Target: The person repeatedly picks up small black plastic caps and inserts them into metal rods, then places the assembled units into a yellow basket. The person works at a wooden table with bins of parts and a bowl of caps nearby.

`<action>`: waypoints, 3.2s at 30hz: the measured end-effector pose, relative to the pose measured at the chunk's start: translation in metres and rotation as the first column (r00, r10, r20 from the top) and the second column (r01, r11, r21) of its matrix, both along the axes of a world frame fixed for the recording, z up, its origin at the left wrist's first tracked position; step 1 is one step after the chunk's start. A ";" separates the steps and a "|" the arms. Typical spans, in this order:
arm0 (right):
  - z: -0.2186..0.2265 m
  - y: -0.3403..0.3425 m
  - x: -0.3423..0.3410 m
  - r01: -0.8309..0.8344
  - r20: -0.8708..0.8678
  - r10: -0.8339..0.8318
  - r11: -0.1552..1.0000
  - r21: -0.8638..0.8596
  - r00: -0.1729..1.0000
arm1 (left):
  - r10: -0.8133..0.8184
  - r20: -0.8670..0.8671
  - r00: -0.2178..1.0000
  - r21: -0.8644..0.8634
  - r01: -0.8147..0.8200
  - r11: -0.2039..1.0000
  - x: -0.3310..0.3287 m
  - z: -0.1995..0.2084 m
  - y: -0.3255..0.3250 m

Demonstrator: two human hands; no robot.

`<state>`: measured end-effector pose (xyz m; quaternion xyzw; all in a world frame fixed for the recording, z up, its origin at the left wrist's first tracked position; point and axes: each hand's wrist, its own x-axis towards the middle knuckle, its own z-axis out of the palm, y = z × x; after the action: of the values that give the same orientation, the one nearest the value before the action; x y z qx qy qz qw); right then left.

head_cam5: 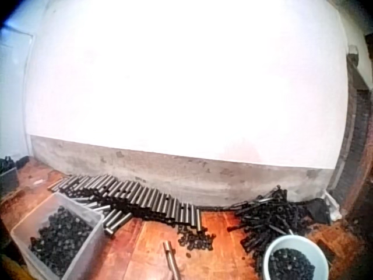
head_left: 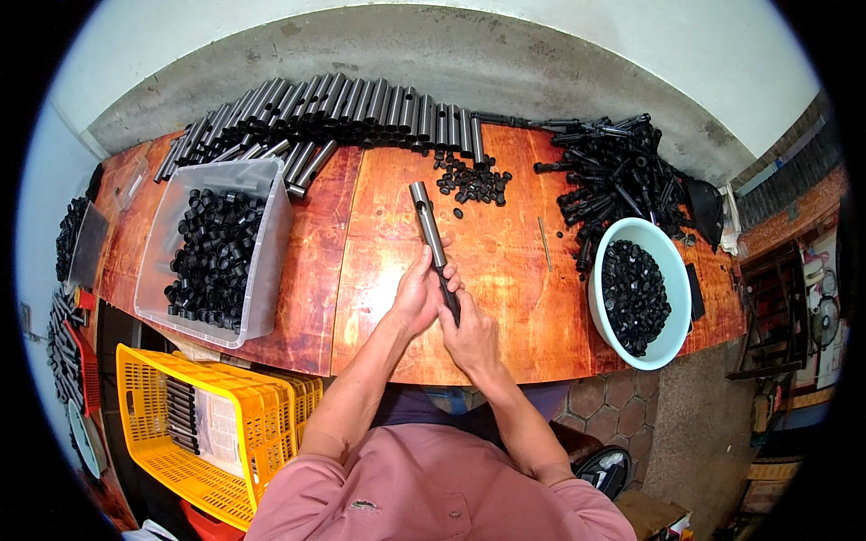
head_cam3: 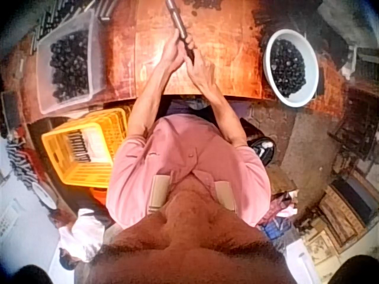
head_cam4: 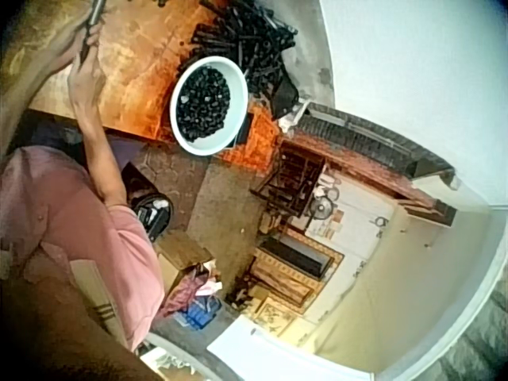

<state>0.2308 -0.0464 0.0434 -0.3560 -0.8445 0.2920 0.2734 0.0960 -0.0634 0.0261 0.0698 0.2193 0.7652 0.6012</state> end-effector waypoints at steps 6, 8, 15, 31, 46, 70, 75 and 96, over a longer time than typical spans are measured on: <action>0.037 0.040 0.023 -0.008 0.021 0.016 0.945 -0.328 1.000 | -0.153 -0.029 0.988 -0.030 0.152 0.988 0.000 -0.003 -0.002; 0.018 0.070 0.025 -0.012 -0.219 -0.094 0.899 -0.437 0.971 | -0.296 -0.001 0.955 -0.038 0.296 0.954 0.004 0.003 -0.003; 0.022 0.098 -0.005 -0.371 -0.452 -0.081 0.453 -0.811 0.888 | -0.468 -0.068 0.881 -0.002 0.469 0.883 0.009 -0.003 0.001; 0.001 0.096 -0.001 -0.385 -0.543 -0.299 0.450 -0.806 0.785 | -0.400 -0.156 0.903 -0.058 0.396 0.917 0.007 0.005 -0.003; -0.022 0.107 0.008 -0.600 -0.731 -0.379 0.416 -0.683 0.568 | -0.175 -0.439 0.882 -0.260 0.062 0.964 0.032 0.007 -0.010; -0.023 0.110 0.007 -0.531 -0.694 -0.430 0.448 -0.719 0.577 | -0.335 -0.387 0.859 -0.353 0.198 0.915 0.037 0.008 -0.004; -0.017 0.110 0.012 -0.638 -0.722 -0.409 0.344 -0.689 0.558 | -0.316 -0.294 0.902 -0.292 0.230 0.928 0.041 0.027 -0.006; -0.025 0.111 0.011 -0.566 -0.709 -0.342 0.433 -0.701 0.616 | -0.240 -0.388 0.890 -0.387 0.080 0.919 0.050 0.021 0.002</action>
<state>0.2418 0.0646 0.0182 -0.2124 -0.3709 0.8321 0.3534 0.1461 -0.0615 0.0471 0.1426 0.4755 0.6247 0.6028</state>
